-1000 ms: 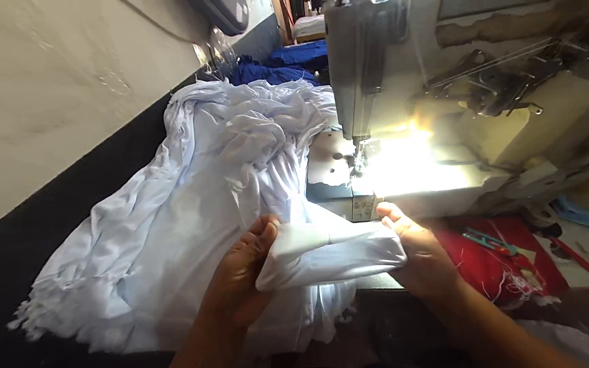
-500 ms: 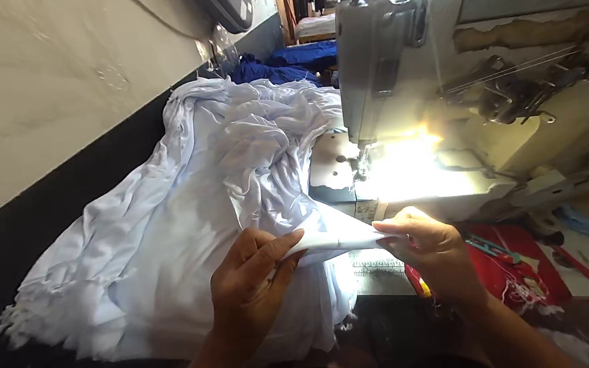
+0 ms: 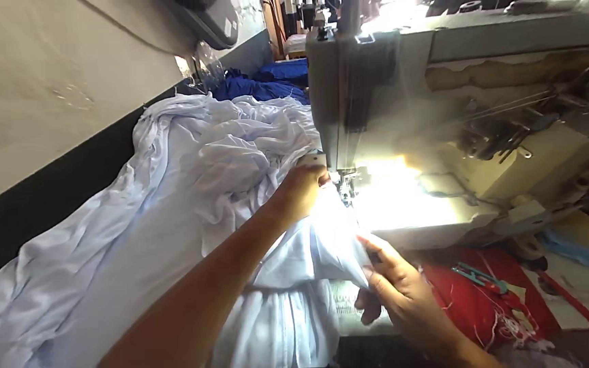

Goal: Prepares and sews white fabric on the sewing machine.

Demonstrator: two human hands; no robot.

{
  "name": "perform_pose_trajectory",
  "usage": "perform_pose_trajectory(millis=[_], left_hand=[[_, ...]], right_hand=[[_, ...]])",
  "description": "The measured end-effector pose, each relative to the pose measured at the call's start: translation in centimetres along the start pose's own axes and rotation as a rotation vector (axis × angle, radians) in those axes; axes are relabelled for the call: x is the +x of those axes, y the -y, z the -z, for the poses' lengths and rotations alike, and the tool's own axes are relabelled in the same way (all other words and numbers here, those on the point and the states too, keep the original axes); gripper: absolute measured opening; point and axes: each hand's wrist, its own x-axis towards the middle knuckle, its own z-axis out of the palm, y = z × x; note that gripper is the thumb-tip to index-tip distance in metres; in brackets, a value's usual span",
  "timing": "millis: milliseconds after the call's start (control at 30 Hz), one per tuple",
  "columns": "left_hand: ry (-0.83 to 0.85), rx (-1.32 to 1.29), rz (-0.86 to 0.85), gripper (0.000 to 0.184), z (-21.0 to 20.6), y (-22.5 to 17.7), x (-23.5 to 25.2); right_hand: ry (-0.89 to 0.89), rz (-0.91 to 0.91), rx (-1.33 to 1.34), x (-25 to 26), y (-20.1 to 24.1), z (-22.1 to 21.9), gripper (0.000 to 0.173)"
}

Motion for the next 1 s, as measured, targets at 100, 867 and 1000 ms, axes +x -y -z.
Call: perform_pose_trajectory(millis=[100,867,1000], left_hand=[[0.045,-0.047,0.048,0.013,-0.4,0.2,1.9],[0.324,0.251,-0.189,0.013,7.0,-2.6,-1.4],[0.453,0.309,-0.46,0.027,5.9,-4.1,-4.4]], right_hand=[[0.099,-0.099,0.016,0.1,1.7,0.6,0.041],[0.35,-0.181,0.132,2.2,3.2,0.1,0.032],[0.336,-0.117,0.007,1.3,4.2,0.1,0.032]])
